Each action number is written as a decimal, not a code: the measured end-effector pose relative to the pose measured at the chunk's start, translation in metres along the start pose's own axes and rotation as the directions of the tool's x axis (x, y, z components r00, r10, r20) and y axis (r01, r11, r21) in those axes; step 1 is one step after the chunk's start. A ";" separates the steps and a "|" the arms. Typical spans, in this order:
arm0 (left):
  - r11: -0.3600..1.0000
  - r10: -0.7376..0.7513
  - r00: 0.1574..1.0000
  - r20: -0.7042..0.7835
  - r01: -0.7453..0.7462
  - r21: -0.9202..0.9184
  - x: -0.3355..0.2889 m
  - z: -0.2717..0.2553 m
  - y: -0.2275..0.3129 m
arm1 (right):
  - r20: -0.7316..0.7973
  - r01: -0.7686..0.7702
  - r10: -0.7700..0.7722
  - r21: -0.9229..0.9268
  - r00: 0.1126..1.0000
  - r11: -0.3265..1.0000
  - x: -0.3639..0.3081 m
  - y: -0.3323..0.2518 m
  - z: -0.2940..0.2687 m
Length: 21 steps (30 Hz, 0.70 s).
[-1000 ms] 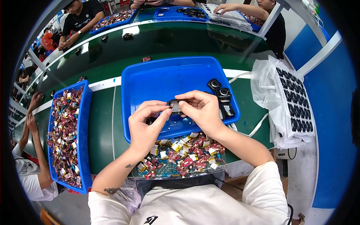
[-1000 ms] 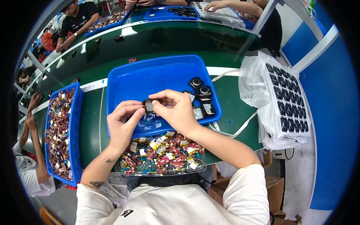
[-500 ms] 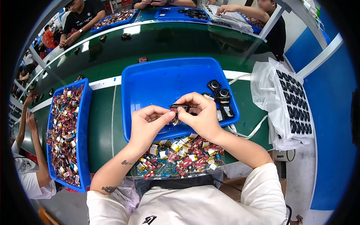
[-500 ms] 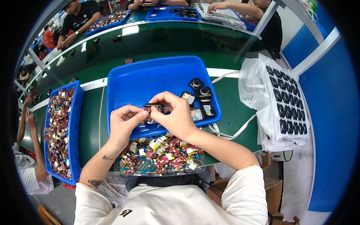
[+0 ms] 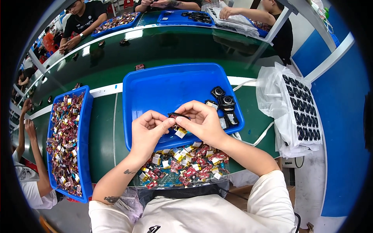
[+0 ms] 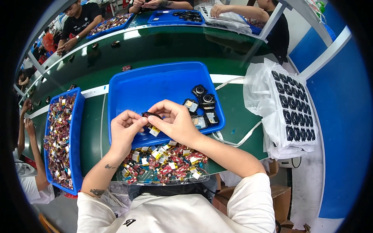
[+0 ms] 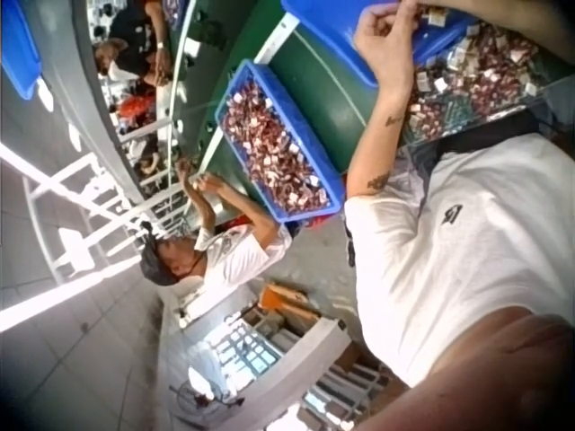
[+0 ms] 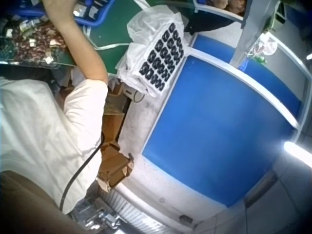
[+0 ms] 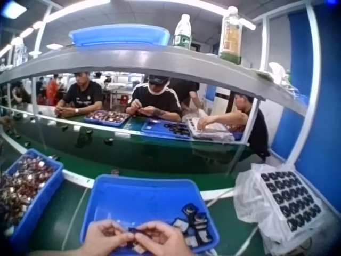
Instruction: Assembling small electronic modules in a blue tray on a factory assembly line.
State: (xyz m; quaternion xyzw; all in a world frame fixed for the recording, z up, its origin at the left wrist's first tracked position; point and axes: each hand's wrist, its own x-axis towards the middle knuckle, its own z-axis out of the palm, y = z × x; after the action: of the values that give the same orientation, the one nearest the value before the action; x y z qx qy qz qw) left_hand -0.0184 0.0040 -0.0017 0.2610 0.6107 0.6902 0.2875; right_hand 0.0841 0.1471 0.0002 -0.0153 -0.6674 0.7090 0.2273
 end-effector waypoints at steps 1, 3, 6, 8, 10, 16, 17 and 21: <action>1.000 -0.001 1.000 0.004 0.000 0.010 0.000 0.000 0.000 | 0.015 -0.036 0.036 -0.019 0.999 0.999 0.001 0.000 -0.001; 1.000 0.009 1.000 0.013 -0.009 0.011 0.000 -0.002 0.000 | 0.039 -0.104 0.106 -0.040 0.994 0.994 0.001 -0.002 -0.001; 0.999 0.030 0.999 0.022 -0.030 0.010 -0.003 -0.001 0.004 | 0.030 -0.102 0.106 -0.117 0.994 0.988 0.002 -0.007 0.000; 1.000 0.022 1.000 0.014 -0.022 0.010 -0.003 0.000 0.005 | -0.004 -0.078 0.079 -0.215 0.997 0.973 0.011 -0.012 -0.010; 0.999 -0.002 1.000 0.024 0.001 0.048 -0.003 -0.004 0.002 | -0.056 -0.057 0.040 -0.342 0.998 0.938 0.029 -0.019 -0.021; 0.959 -0.009 0.956 0.293 -0.074 0.272 -0.004 -0.002 0.002 | -0.434 -0.091 -0.172 -0.522 0.884 0.848 0.116 0.003 -0.130; 0.911 0.007 0.937 0.350 -0.150 0.385 -0.005 -0.003 0.006 | -0.529 -0.196 -0.067 -0.424 0.846 0.884 0.124 0.004 -0.139; 0.751 0.218 0.803 0.555 -0.502 0.430 -0.008 -0.002 0.007 | -0.711 -0.399 -0.052 -0.453 0.702 0.797 0.145 0.033 -0.186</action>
State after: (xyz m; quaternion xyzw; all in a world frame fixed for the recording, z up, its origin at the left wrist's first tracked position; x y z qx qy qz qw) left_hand -0.0148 -0.0039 0.0053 0.6089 0.6311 0.4394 0.1945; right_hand 0.0043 0.3710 -0.0109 -0.4132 -0.7097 0.4328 0.3719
